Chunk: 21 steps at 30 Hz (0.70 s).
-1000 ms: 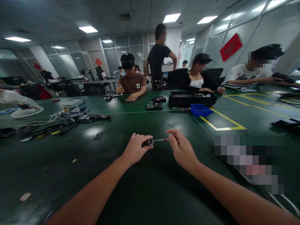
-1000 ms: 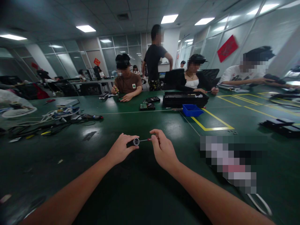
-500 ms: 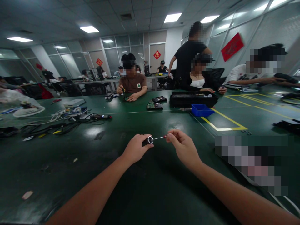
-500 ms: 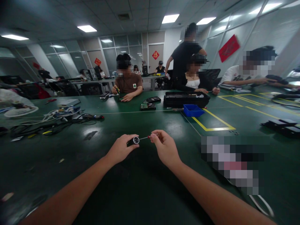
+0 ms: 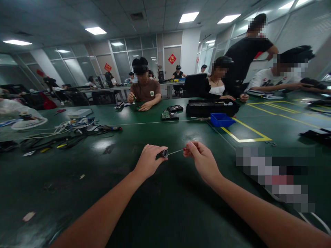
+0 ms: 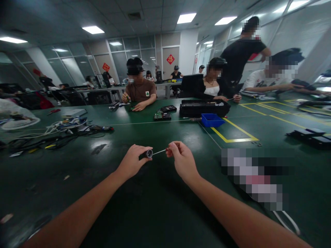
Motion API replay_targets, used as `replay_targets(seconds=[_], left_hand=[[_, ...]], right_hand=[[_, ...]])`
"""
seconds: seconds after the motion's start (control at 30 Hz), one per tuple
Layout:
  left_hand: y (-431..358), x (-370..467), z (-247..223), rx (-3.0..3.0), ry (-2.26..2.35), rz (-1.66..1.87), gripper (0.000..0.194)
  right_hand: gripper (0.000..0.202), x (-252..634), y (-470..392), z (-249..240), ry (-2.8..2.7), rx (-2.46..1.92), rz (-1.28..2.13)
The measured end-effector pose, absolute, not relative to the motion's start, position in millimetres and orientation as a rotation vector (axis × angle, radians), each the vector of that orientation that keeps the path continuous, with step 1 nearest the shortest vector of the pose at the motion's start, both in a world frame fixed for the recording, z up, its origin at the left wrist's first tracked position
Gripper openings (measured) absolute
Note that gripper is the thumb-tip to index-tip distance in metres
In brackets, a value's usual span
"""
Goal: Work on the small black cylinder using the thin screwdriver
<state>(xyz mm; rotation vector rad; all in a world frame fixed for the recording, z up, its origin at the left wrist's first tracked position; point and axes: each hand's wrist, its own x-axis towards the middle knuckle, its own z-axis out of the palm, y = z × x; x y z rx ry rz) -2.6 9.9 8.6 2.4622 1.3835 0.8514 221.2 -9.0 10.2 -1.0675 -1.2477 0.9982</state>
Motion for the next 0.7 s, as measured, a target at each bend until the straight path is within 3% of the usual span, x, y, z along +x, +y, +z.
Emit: replay_targets(seconds=[0.7], left_hand=[[11.1,-2.9,6.6,2.377,1.479,0.806,0.037]], right_hand=[[0.026,217.7,-16.8,19.2,-1.465,-1.208,0.776]])
